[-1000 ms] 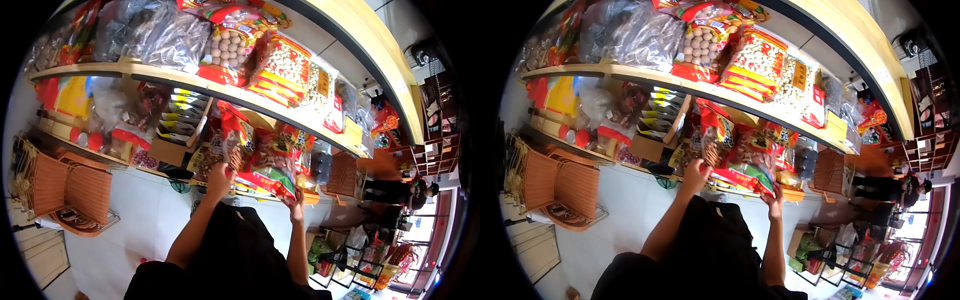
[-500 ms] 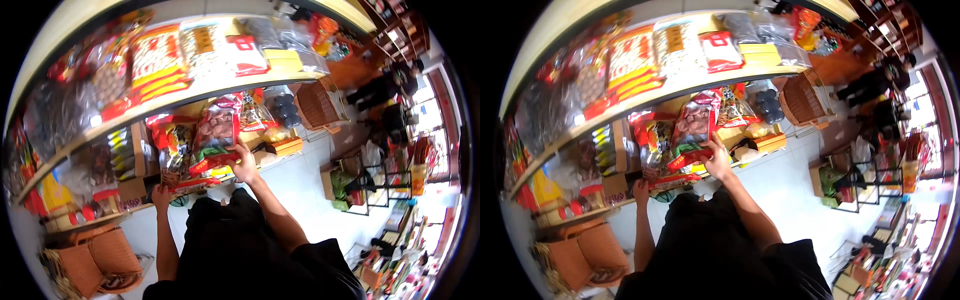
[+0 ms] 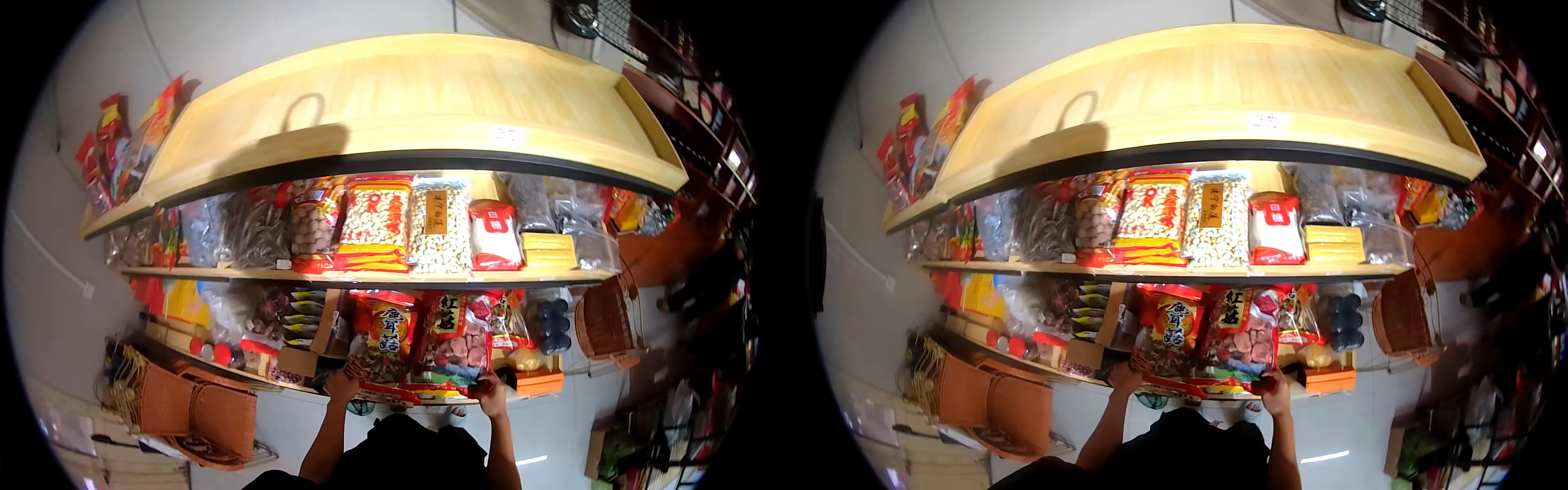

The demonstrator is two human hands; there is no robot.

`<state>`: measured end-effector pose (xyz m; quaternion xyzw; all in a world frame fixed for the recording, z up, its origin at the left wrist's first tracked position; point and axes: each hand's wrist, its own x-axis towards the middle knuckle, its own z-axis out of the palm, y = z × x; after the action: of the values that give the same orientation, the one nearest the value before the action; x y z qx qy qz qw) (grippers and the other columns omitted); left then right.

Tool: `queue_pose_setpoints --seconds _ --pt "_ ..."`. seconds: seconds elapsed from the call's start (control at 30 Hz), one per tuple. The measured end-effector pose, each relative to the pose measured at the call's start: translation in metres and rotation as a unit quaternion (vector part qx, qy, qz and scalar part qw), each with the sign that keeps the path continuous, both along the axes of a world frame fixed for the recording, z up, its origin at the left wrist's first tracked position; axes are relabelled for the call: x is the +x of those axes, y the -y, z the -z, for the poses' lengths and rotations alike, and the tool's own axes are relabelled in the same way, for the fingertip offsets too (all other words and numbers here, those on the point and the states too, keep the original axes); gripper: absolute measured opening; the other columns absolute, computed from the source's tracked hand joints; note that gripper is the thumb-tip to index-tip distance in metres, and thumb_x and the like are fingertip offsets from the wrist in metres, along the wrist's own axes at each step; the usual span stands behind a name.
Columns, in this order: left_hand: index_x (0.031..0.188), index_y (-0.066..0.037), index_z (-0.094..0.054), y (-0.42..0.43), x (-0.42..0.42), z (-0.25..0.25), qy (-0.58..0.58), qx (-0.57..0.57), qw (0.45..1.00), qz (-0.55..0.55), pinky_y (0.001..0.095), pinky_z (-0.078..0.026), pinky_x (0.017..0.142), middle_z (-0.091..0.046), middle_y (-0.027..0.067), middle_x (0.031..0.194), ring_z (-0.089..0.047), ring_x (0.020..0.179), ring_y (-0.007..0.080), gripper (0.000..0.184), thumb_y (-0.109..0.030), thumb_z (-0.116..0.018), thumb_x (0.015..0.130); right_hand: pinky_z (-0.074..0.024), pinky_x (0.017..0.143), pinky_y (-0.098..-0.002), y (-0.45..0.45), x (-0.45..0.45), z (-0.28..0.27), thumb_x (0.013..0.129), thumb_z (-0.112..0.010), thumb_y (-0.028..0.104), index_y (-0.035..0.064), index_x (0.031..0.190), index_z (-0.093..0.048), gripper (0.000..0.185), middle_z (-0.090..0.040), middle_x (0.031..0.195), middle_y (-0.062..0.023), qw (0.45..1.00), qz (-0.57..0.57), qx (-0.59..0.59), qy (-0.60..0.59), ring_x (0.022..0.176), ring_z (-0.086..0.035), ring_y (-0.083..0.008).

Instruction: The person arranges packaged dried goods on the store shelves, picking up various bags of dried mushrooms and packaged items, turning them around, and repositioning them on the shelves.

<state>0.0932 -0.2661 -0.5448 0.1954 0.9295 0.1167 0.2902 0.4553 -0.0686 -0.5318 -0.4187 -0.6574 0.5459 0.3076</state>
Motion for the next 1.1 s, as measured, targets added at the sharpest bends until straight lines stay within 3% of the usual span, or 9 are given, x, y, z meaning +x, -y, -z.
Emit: queue_pose_setpoints --seconds 0.1,0.17,0.3,0.5,0.7,0.9,0.97,1.07,1.1 --pt "0.126 -0.004 -0.050 -0.014 0.026 -0.013 -0.008 0.046 0.997 -0.054 0.0571 -0.031 0.101 -0.048 0.0242 0.127 -0.042 0.122 0.0437 0.062 -0.043 -0.062 0.079 -0.0476 0.087 -0.0400 -0.005 0.006 0.027 0.062 -0.085 0.010 0.0026 0.092 -0.057 0.042 -0.058 0.111 -0.0205 0.978 0.004 0.181 0.101 0.103 -0.058 -0.0357" --pt "0.097 0.000 -0.063 -0.014 0.031 0.027 -0.215 0.174 0.961 -0.019 0.0553 -0.046 0.082 -0.061 0.0273 0.106 -0.058 0.100 0.0432 0.034 -0.029 -0.057 0.080 -0.0447 0.092 -0.0413 -0.004 0.006 0.011 0.059 -0.087 0.014 0.0024 0.091 -0.056 0.046 -0.058 0.111 -0.0205 0.987 0.004 0.126 0.097 0.110 -0.054 -0.0370" --pt "0.130 -0.001 -0.041 -0.005 0.044 0.027 -0.154 0.199 0.968 0.003 0.0514 -0.040 0.096 -0.046 0.0243 0.126 -0.046 0.116 0.0432 0.068 -0.028 -0.069 0.074 -0.0423 0.097 -0.0431 -0.001 0.002 0.010 0.055 -0.092 0.027 0.0025 0.094 -0.052 0.060 -0.052 0.119 -0.0232 0.981 0.019 0.102 0.165 0.116 -0.049 -0.0386" --pt "0.129 -0.004 -0.046 0.003 0.073 0.008 -0.163 0.223 0.957 0.084 0.0534 -0.039 0.098 -0.043 0.0257 0.129 -0.042 0.120 0.0458 0.064 -0.020 -0.068 0.071 -0.0427 0.096 -0.0472 -0.008 0.002 0.030 0.055 -0.089 0.034 0.0023 0.115 -0.043 0.082 -0.046 0.126 -0.0239 0.966 -0.012 0.049 0.253 0.117 -0.046 -0.0418" --pt "0.118 -0.005 -0.055 -0.008 0.096 0.022 -0.143 0.178 0.962 0.147 0.0488 -0.041 0.097 -0.047 0.0256 0.125 -0.049 0.115 0.0421 0.049 -0.023 -0.067 0.073 -0.0457 0.093 -0.0383 -0.024 -0.009 0.052 0.067 -0.084 0.034 -0.0030 0.132 -0.027 0.094 -0.054 0.120 -0.0228 0.992 0.066 -0.101 -0.043 0.110 -0.056 -0.0308" --pt "0.120 -0.002 -0.051 -0.035 0.115 0.063 0.174 0.300 0.931 0.117 0.0436 -0.044 0.093 -0.057 0.0177 0.114 -0.057 0.107 0.0341 0.048 -0.029 -0.065 0.084 -0.0401 0.101 -0.0346 -0.044 -0.034 -0.003 0.067 -0.086 0.040 -0.0097 0.135 -0.031 0.100 -0.057 0.123 -0.0169 0.961 -0.035 -0.238 -0.138 0.116 -0.052 -0.0229" --pt "0.118 0.000 -0.053 -0.052 0.123 0.035 0.532 0.301 0.784 -0.109 0.0411 -0.045 0.095 -0.059 0.0166 0.116 -0.055 0.112 0.0308 0.051 -0.042 -0.060 0.089 -0.0422 0.099 -0.0357 -0.042 -0.045 0.015 0.069 -0.083 0.046 -0.0045 0.134 -0.037 0.095 -0.058 0.121 -0.0183 0.987 0.019 -0.161 0.005 0.114 -0.055 -0.0255" --pt "0.120 0.000 -0.052 -0.074 0.144 -0.037 0.698 0.324 0.576 -0.274 0.0445 -0.042 0.102 -0.054 0.0195 0.123 -0.052 0.117 0.0336 0.064 -0.054 -0.058 0.087 -0.0467 0.090 -0.0401 -0.035 -0.045 0.004 0.073 -0.073 0.057 0.0034 0.136 -0.036 0.091 -0.061 0.113 -0.0248 0.985 0.023 -0.144 0.090 0.104 -0.060 -0.0358" --pt "0.120 0.000 -0.052 -0.075 0.145 -0.037 0.695 0.308 0.588 -0.275 0.0445 -0.042 0.102 -0.054 0.0195 0.123 -0.052 0.117 0.0336 0.064 -0.054 -0.058 0.087 -0.0476 0.087 -0.0434 -0.030 -0.049 0.007 0.074 -0.074 0.054 0.0058 0.136 -0.036 0.087 -0.061 0.109 -0.0269 0.987 0.048 -0.111 0.105 0.099 -0.061 -0.0396"
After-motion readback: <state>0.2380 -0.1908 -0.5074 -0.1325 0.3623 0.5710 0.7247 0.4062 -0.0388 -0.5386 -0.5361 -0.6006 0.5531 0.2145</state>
